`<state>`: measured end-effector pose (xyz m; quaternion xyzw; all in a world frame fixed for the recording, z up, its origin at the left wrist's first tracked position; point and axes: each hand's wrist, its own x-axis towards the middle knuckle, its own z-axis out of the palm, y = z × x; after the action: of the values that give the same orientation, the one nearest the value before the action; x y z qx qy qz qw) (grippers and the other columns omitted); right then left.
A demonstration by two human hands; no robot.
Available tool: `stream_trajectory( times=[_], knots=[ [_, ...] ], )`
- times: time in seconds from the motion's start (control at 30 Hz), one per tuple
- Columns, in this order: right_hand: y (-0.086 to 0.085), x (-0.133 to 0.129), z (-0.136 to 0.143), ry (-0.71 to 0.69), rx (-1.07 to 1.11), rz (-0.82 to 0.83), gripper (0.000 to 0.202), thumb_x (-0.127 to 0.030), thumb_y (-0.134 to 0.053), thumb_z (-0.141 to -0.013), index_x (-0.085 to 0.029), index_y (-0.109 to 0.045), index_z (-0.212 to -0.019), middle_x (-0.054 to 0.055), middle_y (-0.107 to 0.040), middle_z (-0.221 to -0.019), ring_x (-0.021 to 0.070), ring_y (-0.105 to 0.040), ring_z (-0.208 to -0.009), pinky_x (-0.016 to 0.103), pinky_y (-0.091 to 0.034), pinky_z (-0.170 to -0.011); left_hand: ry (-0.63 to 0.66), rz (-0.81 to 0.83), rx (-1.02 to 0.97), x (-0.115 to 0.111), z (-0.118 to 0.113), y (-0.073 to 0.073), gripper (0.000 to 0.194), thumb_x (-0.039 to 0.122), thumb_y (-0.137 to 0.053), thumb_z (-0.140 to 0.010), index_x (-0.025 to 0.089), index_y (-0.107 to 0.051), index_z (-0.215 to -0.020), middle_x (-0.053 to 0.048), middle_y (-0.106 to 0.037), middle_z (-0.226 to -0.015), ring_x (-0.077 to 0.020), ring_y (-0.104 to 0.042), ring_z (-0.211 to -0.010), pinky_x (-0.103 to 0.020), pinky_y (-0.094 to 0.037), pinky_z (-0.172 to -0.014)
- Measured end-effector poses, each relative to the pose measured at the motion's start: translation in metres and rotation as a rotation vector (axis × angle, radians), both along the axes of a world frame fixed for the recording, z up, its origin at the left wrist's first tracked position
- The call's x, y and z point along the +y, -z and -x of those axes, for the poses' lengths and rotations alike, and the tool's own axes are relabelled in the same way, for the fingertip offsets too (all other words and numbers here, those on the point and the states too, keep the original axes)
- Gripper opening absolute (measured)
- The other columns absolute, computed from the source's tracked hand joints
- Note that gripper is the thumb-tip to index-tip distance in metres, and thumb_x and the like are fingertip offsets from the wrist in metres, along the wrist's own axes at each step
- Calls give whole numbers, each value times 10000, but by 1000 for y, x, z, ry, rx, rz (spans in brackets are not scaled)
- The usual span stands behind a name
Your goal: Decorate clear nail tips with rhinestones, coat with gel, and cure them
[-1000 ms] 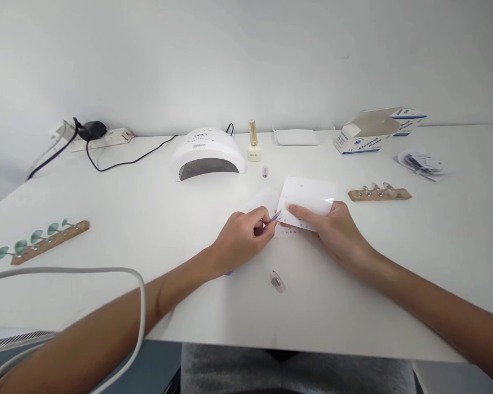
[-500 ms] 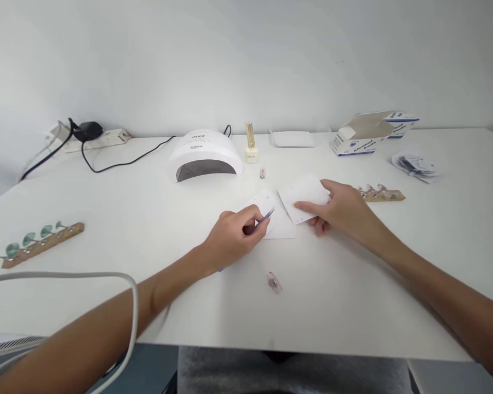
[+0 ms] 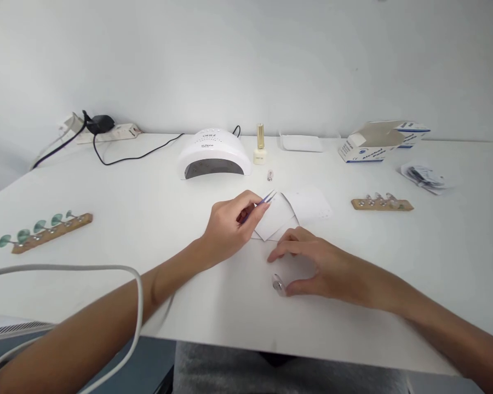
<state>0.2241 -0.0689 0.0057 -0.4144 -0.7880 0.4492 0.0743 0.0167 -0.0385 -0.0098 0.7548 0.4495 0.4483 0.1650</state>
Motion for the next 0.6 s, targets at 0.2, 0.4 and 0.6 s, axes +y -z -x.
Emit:
stream_trajectory(
  times=[0.2,0.4,0.6],
  knots=[
    [11,-4,12,-35,130,-96,130,-312,-750,-734,-304,-694,-850,-7,-594,-1012,194,-517,-1030,371,-406,-951,17,56,8,0,-1,-1,201,298,-540,-879,174,-534,-722,36,-476,-581,-53,-406,-523,-169,-345,-464],
    [8,2,9,86,249,-42,60,-260,-743,-732,-271,-684,-728,-17,-653,-960,174,-594,-930,324,-458,-837,14,29,8,-1,0,0,200,283,-552,-871,171,-540,-706,33,-491,-579,-53,-430,-525,-169,-339,-458],
    [15,25,-3,450,303,-238,57,-300,-678,-774,-252,-675,-743,-10,-691,-767,171,-603,-722,324,-465,-721,47,55,29,-5,-3,0,186,255,-547,-870,169,-552,-705,23,-528,-615,-59,-450,-551,-174,-338,-469]
  ],
)
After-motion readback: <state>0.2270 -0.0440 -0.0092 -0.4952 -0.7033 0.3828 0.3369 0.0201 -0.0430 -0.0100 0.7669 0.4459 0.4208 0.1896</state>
